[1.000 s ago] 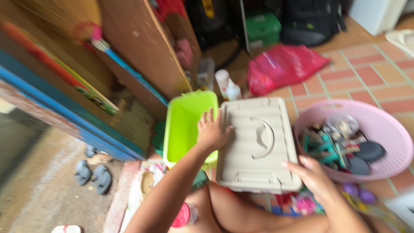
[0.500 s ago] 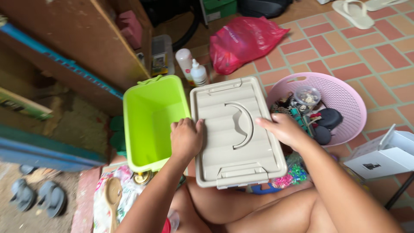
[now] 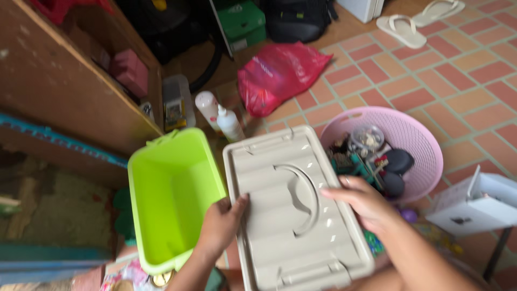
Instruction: The person sits on the floor and organizes various items, including a plastic container, a red stool, a small box, and a spray bottle. They open a blue jewelry box and handle several pieces of jewelry, such as necklaces and earrings, placing them into the box's compartments.
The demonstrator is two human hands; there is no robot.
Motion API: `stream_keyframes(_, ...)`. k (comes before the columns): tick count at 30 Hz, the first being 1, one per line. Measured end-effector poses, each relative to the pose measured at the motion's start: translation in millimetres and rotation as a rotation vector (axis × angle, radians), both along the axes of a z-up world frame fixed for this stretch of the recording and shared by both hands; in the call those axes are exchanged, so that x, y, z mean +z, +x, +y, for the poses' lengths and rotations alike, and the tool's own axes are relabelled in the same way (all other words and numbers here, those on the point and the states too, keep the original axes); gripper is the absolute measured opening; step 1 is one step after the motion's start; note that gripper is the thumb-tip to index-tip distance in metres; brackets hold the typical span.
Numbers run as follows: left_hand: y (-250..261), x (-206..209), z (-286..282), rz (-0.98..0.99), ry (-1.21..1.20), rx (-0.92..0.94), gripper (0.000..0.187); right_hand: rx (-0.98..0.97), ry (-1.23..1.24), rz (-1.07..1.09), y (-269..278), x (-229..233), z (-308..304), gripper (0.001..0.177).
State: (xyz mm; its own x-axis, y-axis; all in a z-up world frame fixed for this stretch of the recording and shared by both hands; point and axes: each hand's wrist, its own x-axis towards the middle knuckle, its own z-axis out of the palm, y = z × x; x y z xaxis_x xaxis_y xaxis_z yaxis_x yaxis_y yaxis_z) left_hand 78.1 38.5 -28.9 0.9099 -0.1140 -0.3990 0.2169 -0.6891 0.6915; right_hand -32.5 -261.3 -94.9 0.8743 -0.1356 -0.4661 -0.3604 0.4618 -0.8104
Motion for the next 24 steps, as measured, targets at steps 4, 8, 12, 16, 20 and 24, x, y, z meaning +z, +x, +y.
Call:
stream_keyframes(4, 39, 13, -30, -0.035, -0.215, 0.009, 0.04, 0.069, 0.032, 0.04, 2, -1, -56, 0.032)
stream_keyframes(8, 129, 53, -95, 0.025, -0.617, -0.079, 0.036, -0.033, 0.124, 0.018, 42, 25, -87, 0.041)
stream_keyframes(12, 212, 120, -137, -0.653, -0.267, -0.468, 0.039, -0.191, 0.079, -0.105, 105, 60, -100, 0.053)
stream_keyframes(16, 203, 132, -137, -0.794, -0.226, -0.285, 0.033, -0.348, 0.124, -0.186, 193, 23, -141, 0.045)
stream_keyframes(20, 139, 115, -105, -0.797, -0.11, -0.475, 0.031, -0.52, 0.112, -0.003, 283, -60, -197, 0.034)
stream_keyframes(24, 111, 109, -73, -0.663, -0.042, -0.546, 0.037, -0.672, -0.032, 0.145, 316, -136, -232, 0.037)
